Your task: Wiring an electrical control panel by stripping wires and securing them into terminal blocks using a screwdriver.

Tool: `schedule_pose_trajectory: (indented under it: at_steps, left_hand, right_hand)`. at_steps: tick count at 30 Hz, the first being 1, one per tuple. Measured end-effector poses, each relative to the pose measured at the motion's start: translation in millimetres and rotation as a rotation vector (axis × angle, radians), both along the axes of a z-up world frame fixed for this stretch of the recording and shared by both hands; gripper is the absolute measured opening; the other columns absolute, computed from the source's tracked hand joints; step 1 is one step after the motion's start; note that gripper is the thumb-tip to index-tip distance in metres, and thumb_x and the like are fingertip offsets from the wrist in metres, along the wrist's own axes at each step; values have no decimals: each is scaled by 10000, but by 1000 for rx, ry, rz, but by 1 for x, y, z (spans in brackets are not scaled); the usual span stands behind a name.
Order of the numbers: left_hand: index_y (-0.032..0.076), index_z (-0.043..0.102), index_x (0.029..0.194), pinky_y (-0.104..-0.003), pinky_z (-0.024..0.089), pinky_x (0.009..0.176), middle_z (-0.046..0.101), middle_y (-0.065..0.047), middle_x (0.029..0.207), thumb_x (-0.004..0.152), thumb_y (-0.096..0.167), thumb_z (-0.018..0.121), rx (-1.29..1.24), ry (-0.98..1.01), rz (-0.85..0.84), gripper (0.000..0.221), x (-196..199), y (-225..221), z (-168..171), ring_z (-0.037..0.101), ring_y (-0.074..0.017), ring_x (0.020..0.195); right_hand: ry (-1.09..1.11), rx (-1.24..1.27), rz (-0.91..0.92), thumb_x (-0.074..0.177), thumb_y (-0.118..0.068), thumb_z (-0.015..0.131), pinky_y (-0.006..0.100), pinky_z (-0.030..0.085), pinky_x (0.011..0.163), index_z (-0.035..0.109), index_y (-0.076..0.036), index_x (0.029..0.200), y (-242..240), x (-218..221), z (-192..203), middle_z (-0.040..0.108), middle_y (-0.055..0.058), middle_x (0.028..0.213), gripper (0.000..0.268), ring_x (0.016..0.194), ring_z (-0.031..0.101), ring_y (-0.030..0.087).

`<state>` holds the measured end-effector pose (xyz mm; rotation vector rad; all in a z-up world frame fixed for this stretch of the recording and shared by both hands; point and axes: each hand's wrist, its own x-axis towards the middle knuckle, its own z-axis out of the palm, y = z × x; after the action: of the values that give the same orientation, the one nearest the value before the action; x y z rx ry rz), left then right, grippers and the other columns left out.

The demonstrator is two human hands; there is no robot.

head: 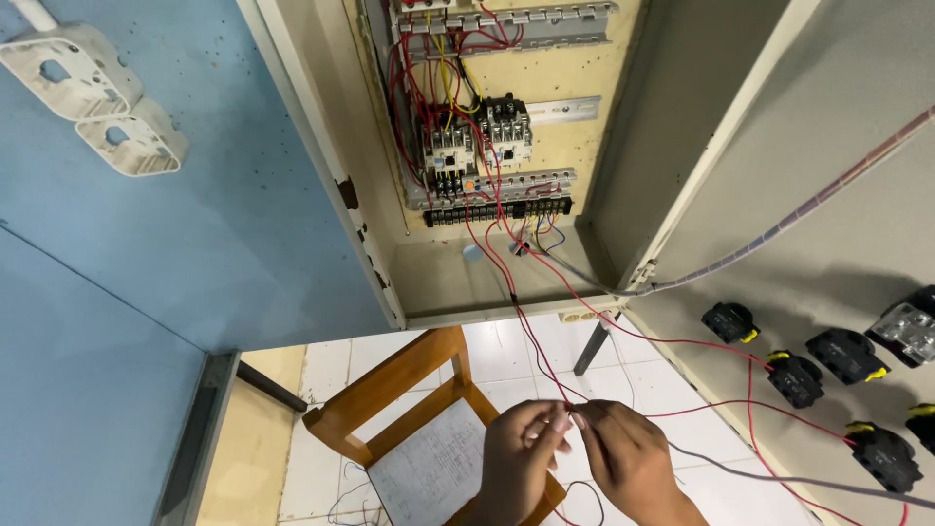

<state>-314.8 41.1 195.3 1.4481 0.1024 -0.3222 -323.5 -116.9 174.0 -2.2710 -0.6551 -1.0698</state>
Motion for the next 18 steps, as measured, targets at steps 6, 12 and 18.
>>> schedule_pose_trajectory:
  at_steps: [6, 12, 18]
  left_hand:
    - [-22, 770, 881, -272, 466, 601, 715, -78, 695, 928, 174, 752, -181, -112, -36, 203, 22, 0, -24, 572, -135, 588]
    - [4, 766, 906, -240, 449, 629, 716, -75, 763, 922, 86, 769, -290, 109, -113, 84, 33, 6, -33, 544, -106, 665]
    - [-3, 801, 885, -249, 487, 601, 720, -54, 696, 876, 155, 785, -52, 3, -105, 159, 42, 16, -34, 574, -118, 623]
  right_hand:
    - [-13, 15, 84, 931, -49, 643, 330, 570, 649, 617, 7, 860, -5, 8, -9, 696, 110, 833, 95, 662, 650, 244]
    - [-11, 40, 131, 935, -53, 635, 321, 569, 634, 623, 6, 885, -3, 16, -24, 683, 105, 826, 79, 654, 636, 229]
    - [92, 124, 146, 954, -113, 626, 297, 555, 621, 663, -48, 922, 3, 21, -40, 721, 69, 841, 81, 661, 673, 192]
